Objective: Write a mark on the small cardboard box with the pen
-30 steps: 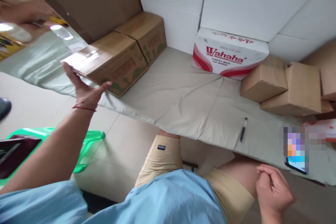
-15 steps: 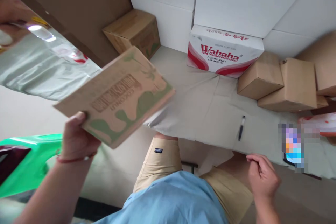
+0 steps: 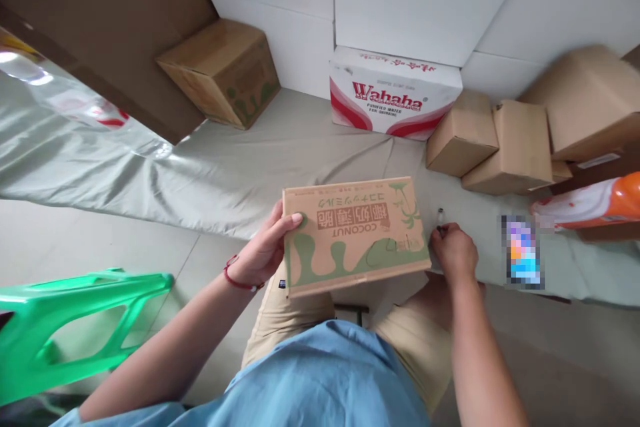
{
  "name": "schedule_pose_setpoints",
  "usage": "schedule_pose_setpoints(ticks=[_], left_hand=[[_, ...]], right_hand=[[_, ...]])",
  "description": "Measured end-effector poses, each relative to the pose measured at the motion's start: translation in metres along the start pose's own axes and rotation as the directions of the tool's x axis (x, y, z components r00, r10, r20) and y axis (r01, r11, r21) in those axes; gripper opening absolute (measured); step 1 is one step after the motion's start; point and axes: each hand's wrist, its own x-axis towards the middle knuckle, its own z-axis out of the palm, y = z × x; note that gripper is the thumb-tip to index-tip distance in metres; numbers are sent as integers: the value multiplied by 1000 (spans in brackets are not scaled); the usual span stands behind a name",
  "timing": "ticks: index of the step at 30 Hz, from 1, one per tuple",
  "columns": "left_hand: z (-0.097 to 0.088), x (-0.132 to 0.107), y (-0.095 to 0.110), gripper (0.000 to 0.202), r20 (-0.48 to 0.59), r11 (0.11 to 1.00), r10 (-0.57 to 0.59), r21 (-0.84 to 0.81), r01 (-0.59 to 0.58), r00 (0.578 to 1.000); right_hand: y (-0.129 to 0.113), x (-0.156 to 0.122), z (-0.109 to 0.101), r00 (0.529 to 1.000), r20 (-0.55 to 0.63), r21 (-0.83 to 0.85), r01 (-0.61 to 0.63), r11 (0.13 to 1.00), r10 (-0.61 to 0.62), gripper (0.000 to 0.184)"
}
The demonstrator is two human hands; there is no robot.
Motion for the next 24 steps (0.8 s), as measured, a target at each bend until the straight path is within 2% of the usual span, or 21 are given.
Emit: schedule_pose_setpoints(ticks=[4,7,9,10,12,15,17,19,20,22,24], left_hand=[[2,-6,-2,110,-13,996,88,-24,-88,996],[0,-11,-4,118,0,963,261,72,-260,965],[-2,-14,-3,119,57,875,442,193,-444,895],[-2,-15,-2,118,93,800,540,251,-545,837],[-3,-16,1,119,170,614,705,339,-712,689],[-1,-15,2,124,244,361,841,413,-836,484],[2,-15,1,128,265,243,880,463,-852,394],[5,-15,-1,132,279,169,897,502,-848,343],[6,-15,-3,133,287,148,899,509,-848,330],[7,-15,-5,136,304,136,897,499,-856,320],[7,-15,-6,136,317,168,887,458,-873,337]], right_hand=[[11,-1,-4,999,-30,146,-40,989,45,17],[17,-8,-11,994,-64,348,-61,936,89,15],[19,-16,-17,989,-71,513,-73,855,127,25],[19,-21,-20,988,-59,608,-79,790,144,31],[21,-31,-27,987,-11,779,-91,620,159,42],[30,-44,-37,988,69,919,-116,376,136,50],[41,-49,-42,983,135,966,-159,204,126,48],[54,-51,-45,972,198,978,-204,32,129,43],[60,-52,-46,968,208,978,-208,-16,139,40],[66,-53,-48,971,157,988,-156,-22,182,38],[64,-56,-49,979,70,997,-73,8,191,38]])
